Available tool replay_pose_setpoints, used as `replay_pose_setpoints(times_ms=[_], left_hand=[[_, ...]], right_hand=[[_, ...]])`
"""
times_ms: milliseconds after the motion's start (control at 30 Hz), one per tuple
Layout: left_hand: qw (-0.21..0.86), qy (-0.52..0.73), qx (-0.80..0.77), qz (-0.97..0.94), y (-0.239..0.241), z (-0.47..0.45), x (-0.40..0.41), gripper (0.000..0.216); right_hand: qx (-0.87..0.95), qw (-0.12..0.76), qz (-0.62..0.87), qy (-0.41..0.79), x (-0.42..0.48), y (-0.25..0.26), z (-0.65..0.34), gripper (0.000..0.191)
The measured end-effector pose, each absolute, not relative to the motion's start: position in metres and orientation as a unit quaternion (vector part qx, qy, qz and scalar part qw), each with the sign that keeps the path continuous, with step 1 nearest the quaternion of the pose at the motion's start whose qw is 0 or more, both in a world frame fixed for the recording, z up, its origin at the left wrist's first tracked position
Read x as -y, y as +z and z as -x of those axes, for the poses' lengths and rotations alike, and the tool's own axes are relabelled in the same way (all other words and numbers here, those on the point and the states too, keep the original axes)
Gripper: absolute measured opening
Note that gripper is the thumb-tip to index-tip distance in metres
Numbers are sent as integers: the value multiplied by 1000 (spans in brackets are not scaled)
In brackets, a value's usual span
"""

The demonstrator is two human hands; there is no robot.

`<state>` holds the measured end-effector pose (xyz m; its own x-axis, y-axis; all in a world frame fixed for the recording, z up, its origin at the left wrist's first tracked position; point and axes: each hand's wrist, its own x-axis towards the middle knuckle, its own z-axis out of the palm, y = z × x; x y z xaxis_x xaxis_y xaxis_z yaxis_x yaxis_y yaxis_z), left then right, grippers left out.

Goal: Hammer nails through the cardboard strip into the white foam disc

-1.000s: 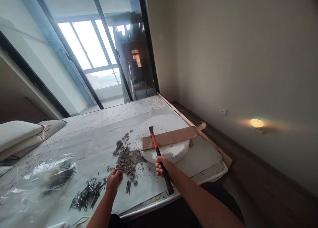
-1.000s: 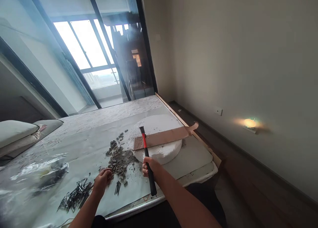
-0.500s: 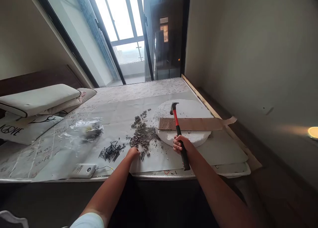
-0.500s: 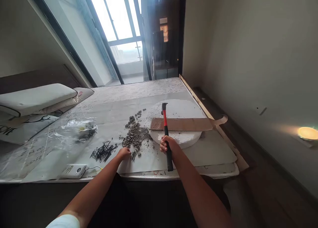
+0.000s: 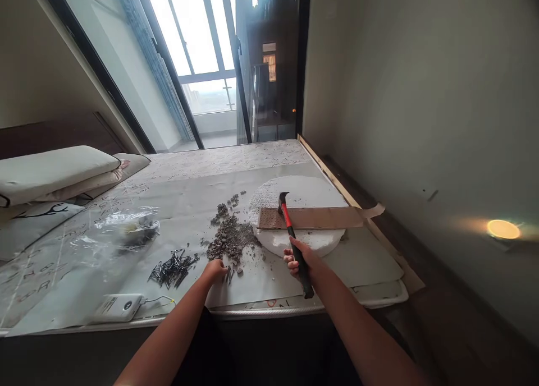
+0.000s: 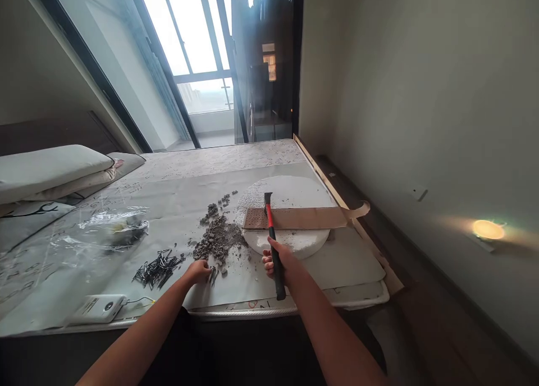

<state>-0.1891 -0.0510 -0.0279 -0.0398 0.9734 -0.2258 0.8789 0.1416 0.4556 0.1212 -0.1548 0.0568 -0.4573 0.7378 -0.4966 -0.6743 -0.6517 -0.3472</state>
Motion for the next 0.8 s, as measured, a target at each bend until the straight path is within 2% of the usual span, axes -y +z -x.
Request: replay_pose_setpoints(times_ms=[200, 367, 467, 600, 800], left_hand=[[250, 102, -710, -650, -25, 192, 51, 16], [263, 151, -709, -637, -21, 196, 47, 10], [245, 168, -705, -644, -12, 191, 49, 4], [257, 234, -668, -658, 5, 178, 55, 14], [300, 350, -603, -652, 29, 130, 55, 28]], right_hand=[[80, 422, 348, 833, 173, 49, -118, 21], [105, 396, 414, 813, 182, 47, -112, 28], [156, 434, 450, 765, 182, 48, -105, 28], [196, 473, 471, 718, 178, 52, -97, 26], [214, 500, 422, 726, 176, 72, -94, 12]])
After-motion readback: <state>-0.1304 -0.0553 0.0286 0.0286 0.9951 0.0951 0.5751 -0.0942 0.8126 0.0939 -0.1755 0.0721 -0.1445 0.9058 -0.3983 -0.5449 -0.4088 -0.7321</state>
